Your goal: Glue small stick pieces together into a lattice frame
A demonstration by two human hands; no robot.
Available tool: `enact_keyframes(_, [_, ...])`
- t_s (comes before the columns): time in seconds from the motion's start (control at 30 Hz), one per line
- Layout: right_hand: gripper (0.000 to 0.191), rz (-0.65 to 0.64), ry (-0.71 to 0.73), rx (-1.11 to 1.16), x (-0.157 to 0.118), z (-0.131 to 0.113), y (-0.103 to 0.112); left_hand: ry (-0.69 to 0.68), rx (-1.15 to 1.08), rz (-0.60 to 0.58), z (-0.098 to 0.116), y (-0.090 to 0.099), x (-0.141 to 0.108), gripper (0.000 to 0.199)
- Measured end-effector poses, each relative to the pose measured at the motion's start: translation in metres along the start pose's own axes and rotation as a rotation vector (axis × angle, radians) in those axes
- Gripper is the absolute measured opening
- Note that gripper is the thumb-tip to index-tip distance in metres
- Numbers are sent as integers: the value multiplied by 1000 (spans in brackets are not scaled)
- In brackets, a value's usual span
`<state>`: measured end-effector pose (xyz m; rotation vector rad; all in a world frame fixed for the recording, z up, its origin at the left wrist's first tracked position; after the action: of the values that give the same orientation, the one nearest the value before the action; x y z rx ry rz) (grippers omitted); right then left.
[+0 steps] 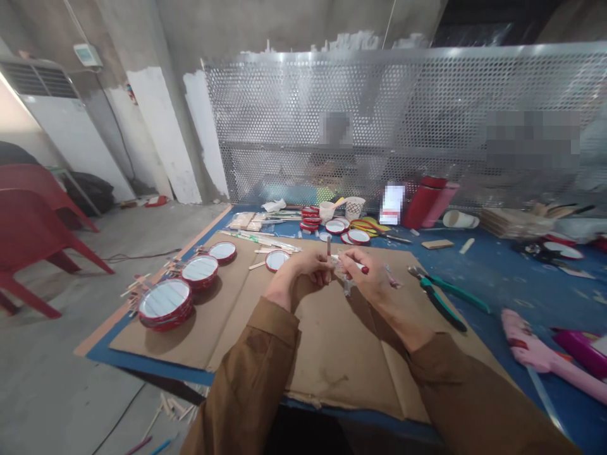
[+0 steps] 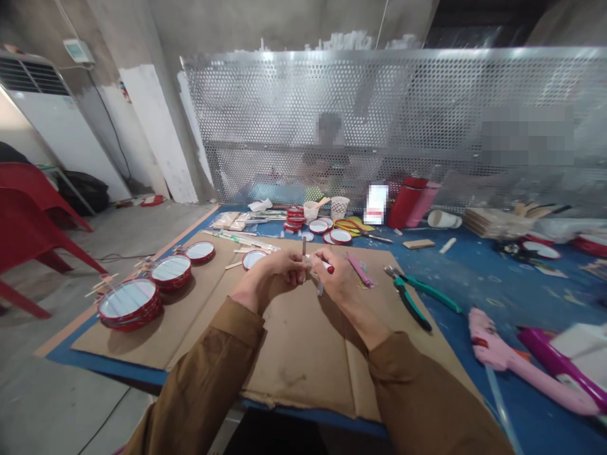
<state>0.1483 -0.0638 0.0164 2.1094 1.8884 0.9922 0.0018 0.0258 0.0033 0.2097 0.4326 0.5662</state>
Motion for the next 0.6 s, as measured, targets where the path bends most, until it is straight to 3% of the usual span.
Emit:
enact_keyframes(0.1, [34, 46, 17, -42, 0, -3, 8, 22, -6, 3, -2, 1, 3, 33])
enact_keyframes(0.27, [28, 125, -28, -243, 3, 1, 39, 2, -16, -16, -2, 0, 2, 32])
enact_keyframes(0.43, [13, -164, -9, -537, 4, 19, 49, 18, 5, 10, 2, 0, -4, 28])
enact_keyframes(0.6, [33, -418, -26, -708, 2, 18, 44, 16, -16, 5, 3, 0, -5, 27])
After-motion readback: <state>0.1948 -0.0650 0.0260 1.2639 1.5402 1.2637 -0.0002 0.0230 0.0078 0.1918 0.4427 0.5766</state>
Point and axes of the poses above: each hand's wrist, its own x-axis towards the middle knuckle, its own y-axis out of the back of the hand, z = x × y, the point moved 1 cm from there along x, towards the middle knuckle, and after that the axes turned 5 degrees about -z, right-handed, at the moved point
